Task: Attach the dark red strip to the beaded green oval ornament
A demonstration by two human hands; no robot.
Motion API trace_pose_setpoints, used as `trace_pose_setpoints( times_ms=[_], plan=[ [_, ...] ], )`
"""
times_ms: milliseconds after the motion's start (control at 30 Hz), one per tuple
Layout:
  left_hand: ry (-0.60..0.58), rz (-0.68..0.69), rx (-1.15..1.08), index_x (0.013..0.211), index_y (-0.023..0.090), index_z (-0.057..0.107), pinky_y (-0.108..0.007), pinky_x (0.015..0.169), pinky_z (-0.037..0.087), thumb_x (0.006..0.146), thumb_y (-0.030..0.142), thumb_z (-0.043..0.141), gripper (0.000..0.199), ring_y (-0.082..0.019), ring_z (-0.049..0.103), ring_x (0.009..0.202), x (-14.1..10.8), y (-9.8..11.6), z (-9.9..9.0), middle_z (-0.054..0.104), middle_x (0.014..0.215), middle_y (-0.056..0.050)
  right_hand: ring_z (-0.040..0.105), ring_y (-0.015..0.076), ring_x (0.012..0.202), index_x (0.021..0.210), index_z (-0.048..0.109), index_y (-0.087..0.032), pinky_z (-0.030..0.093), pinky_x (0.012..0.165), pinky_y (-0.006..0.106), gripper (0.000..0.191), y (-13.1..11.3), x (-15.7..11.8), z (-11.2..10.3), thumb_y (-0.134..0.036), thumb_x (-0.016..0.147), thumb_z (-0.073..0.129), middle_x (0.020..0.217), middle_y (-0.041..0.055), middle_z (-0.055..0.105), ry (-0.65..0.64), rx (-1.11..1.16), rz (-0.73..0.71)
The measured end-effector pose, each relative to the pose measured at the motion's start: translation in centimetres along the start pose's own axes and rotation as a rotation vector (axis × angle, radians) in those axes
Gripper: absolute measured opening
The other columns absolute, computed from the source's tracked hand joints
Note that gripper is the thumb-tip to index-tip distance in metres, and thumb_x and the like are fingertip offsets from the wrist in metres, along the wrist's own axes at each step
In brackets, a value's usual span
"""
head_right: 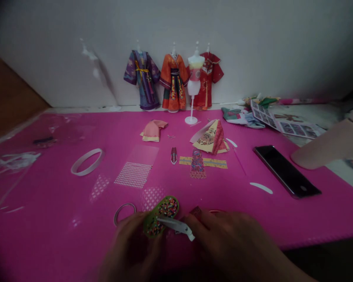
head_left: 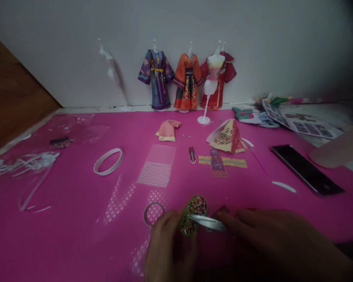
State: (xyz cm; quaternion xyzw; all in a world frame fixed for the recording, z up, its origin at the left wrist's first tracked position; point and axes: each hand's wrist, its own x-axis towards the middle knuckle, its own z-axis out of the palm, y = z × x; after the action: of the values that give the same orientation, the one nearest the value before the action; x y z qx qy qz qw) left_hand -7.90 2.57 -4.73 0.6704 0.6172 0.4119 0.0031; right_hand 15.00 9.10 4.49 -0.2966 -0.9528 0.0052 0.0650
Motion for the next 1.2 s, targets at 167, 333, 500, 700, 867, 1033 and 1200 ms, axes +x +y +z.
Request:
trace_pose_setpoints(
  times_ms=[167, 333, 500, 700, 867, 1033, 1200],
  plan=[
    [-0.012, -0.007, 0.005, 0.120, 0.021, 0.057, -0.030, 0.081, 0.065, 0.088, 0.019, 0.067, 0.034, -0.020, 0.073, 0.095, 0.1, 0.3, -0.1, 0.070, 0.107, -0.010, 0.069, 0.0183, 0.051, 0.118, 0.062, -0.023, 0.039, 0.039, 0.032, 0.048, 0.1, 0.0, -0.3, -0.006, 0.076, 0.047, 0.085, -0.0022, 0.077, 0.016, 0.021, 0.007],
    [0.014, -0.001, 0.043, 0.121, 0.020, 0.056, -0.032, 0.081, 0.065, 0.089, 0.020, 0.067, 0.034, -0.021, 0.073, 0.094, 0.0, 0.2, 0.0, 0.070, 0.106, -0.010, 0.072, 0.0163, 0.056, 0.119, 0.062, -0.023, 0.043, 0.041, 0.031, 0.044, 0.7, -0.8, -0.5, -0.007, 0.083, 0.043, 0.081, -0.0037, 0.075, 0.053, 0.057, 0.020],
    [0.014, -0.034, 0.031, 0.122, 0.021, 0.056, -0.040, 0.085, 0.063, 0.090, 0.022, 0.065, 0.033, -0.024, 0.072, 0.096, 0.4, 0.3, -0.1, 0.071, 0.107, -0.010, 0.073, 0.0167, 0.060, 0.126, 0.057, -0.027, 0.049, 0.046, 0.031, 0.049, 0.9, -2.5, -0.6, -0.008, 0.085, 0.037, 0.091, -0.0030, 0.078, 0.061, 0.023, 0.098],
    [-0.025, -0.081, 0.057, 0.119, 0.021, 0.057, -0.054, 0.093, 0.057, 0.093, 0.021, 0.060, 0.027, -0.028, 0.070, 0.099, 1.6, 1.1, 0.0, 0.071, 0.107, -0.009, 0.072, 0.0182, 0.059, 0.116, 0.063, -0.031, 0.049, 0.044, 0.032, 0.042, 1.1, -4.3, -0.7, -0.012, 0.085, 0.042, 0.091, -0.0033, 0.078, 0.005, 0.104, 0.156],
    [-0.070, -0.045, 0.048, 0.122, 0.019, 0.057, -0.058, 0.095, 0.053, 0.094, 0.018, 0.057, 0.028, -0.028, 0.067, 0.100, 1.9, 1.1, 0.2, 0.068, 0.112, -0.011, 0.070, 0.0169, 0.055, 0.103, 0.067, -0.028, 0.044, 0.042, 0.031, 0.037, 1.1, -5.1, -0.3, -0.006, 0.082, 0.046, 0.084, -0.0027, 0.077, -0.040, 0.152, 0.132],
    [-0.053, 0.007, 0.062, 0.119, 0.019, 0.059, -0.057, 0.099, 0.050, 0.095, 0.020, 0.057, 0.024, -0.029, 0.062, 0.111, 1.6, 1.0, 0.2, 0.065, 0.121, -0.013, 0.069, 0.0176, 0.055, 0.113, 0.066, -0.026, 0.040, 0.043, 0.031, 0.043, 1.1, -5.6, 0.6, -0.007, 0.077, 0.054, 0.081, -0.0040, 0.075, -0.087, 0.078, 0.113],
    [-0.078, 0.159, 0.059, 0.111, 0.022, 0.063, -0.053, 0.104, 0.044, 0.091, 0.012, 0.059, 0.023, -0.028, 0.057, 0.114, 1.2, 0.8, -0.3, 0.061, 0.122, -0.010, 0.067, 0.0172, 0.056, 0.115, 0.065, -0.025, 0.039, 0.046, 0.031, 0.042, 1.2, -5.7, 1.2, -0.008, 0.077, 0.057, 0.084, -0.0025, 0.075, -0.100, 0.086, 0.114]
  ],
)
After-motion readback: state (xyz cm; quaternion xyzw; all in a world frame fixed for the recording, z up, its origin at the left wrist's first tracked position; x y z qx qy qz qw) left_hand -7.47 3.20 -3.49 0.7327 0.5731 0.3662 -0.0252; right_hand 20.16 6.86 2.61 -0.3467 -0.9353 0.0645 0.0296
